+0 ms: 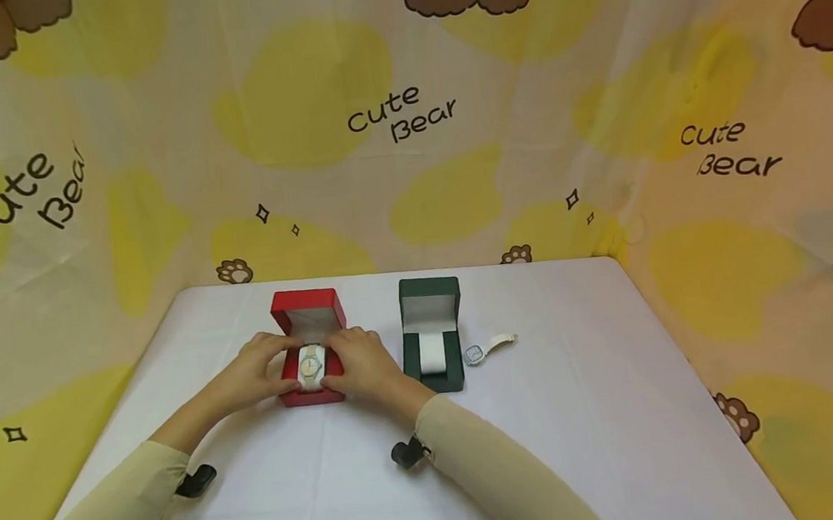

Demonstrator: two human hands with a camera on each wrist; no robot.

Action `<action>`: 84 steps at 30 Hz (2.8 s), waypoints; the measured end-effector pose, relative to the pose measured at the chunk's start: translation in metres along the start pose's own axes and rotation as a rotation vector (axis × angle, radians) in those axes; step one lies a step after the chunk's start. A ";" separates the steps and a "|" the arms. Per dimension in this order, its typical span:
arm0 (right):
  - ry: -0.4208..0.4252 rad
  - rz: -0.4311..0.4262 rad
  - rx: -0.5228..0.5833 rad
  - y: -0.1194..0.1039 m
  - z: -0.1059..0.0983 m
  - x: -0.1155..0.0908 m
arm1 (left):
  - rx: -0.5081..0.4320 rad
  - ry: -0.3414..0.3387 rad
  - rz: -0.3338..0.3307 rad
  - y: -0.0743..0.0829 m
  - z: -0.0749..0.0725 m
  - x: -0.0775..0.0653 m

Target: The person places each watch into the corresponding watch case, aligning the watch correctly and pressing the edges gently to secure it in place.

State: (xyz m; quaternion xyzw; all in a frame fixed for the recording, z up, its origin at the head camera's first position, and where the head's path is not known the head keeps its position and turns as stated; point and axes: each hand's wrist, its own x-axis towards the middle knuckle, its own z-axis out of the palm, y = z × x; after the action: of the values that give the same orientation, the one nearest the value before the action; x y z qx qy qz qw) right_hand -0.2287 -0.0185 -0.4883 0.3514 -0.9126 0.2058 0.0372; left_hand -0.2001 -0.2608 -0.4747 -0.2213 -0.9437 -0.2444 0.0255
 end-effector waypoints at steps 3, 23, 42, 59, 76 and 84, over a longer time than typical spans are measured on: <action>-0.001 -0.008 0.005 -0.001 0.003 -0.004 | -0.014 -0.011 -0.001 0.002 0.002 -0.006; 0.045 -0.001 0.062 0.008 -0.010 -0.012 | -0.086 0.028 -0.023 0.001 -0.012 -0.015; 0.115 0.060 0.169 0.022 -0.039 -0.019 | -0.114 0.090 -0.063 -0.008 -0.032 -0.021; 0.169 0.124 0.288 0.020 -0.050 -0.002 | -0.102 0.163 -0.102 -0.023 -0.046 -0.012; 0.208 0.102 0.326 0.026 -0.055 0.019 | -0.119 0.186 -0.116 -0.020 -0.065 0.019; 0.197 0.107 0.357 0.026 -0.056 0.027 | -0.151 0.122 -0.106 -0.016 -0.070 0.031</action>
State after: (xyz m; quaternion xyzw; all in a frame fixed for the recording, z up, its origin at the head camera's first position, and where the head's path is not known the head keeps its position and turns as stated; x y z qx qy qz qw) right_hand -0.2706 0.0049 -0.4402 0.2814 -0.8709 0.3994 0.0524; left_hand -0.2390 -0.2936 -0.4152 -0.1569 -0.9297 -0.3289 0.0530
